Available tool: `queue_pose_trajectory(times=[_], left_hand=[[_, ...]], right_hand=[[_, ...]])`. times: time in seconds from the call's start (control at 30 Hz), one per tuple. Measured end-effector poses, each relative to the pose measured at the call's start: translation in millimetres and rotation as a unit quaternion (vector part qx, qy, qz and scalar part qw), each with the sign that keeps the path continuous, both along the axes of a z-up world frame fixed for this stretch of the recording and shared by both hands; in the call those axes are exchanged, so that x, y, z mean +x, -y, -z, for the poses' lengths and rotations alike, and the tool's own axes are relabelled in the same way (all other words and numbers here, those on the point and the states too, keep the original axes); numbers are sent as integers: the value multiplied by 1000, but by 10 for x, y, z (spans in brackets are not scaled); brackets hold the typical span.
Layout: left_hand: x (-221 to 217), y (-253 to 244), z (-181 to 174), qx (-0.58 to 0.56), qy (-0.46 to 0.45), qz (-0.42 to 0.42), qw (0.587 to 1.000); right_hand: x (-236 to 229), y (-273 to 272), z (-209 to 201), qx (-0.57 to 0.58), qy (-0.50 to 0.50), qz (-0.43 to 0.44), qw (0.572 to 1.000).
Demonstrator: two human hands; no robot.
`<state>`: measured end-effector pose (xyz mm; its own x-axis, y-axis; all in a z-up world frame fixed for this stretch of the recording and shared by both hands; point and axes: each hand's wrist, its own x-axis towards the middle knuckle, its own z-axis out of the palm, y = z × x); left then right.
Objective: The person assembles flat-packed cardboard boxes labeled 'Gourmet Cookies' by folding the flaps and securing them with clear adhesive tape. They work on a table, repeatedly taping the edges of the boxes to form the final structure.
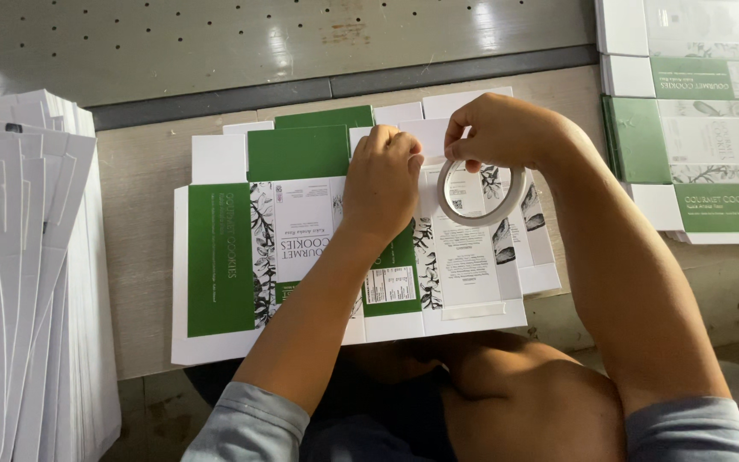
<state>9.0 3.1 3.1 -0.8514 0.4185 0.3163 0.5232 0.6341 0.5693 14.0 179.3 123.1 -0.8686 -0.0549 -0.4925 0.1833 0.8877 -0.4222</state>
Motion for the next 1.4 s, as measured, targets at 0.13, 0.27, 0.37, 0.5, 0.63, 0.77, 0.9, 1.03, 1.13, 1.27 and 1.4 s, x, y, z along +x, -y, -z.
queue_pose_trajectory(times=[0.13, 0.27, 0.37, 0.5, 0.63, 0.77, 0.9, 1.03, 1.13, 1.27, 1.4], left_hand=[[2, -13, -11, -1, 5, -3, 1000], [-29, -29, 53, -7, -7, -5, 1000], [-9, -28, 6, -9, -9, -5, 1000], [-5, -44, -14, -11, -12, -13, 1000], [0, -74, 13, -33, -21, -18, 999], [-10, -93, 31, 2, -11, -37, 999], [-7, -102, 24, 8, 1, -45, 999], [0, -91, 30, 13, 6, -39, 999], [-5, -97, 25, 5, 25, -47, 999], [-14, -95, 40, 3, 3, -42, 999], [5, -86, 14, 8, 4, -41, 999]], right_hand=[[-12, -32, 27, -2, 2, 1, 1000], [3, -22, -6, -9, 4, 9, 1000], [-8, -49, 36, -11, 0, 4, 1000], [-53, -112, 97, -7, 6, -13, 1000], [-75, -107, 32, -23, 0, -17, 1000], [-86, -185, -79, 50, 62, 34, 996], [-123, -336, 8, 88, 101, 39, 990], [-80, -327, -7, 116, 117, 59, 985], [-76, -335, 16, 125, 108, 51, 985], [-73, -354, 44, 133, 94, 30, 986], [-61, -377, 86, 128, 88, 27, 987]])
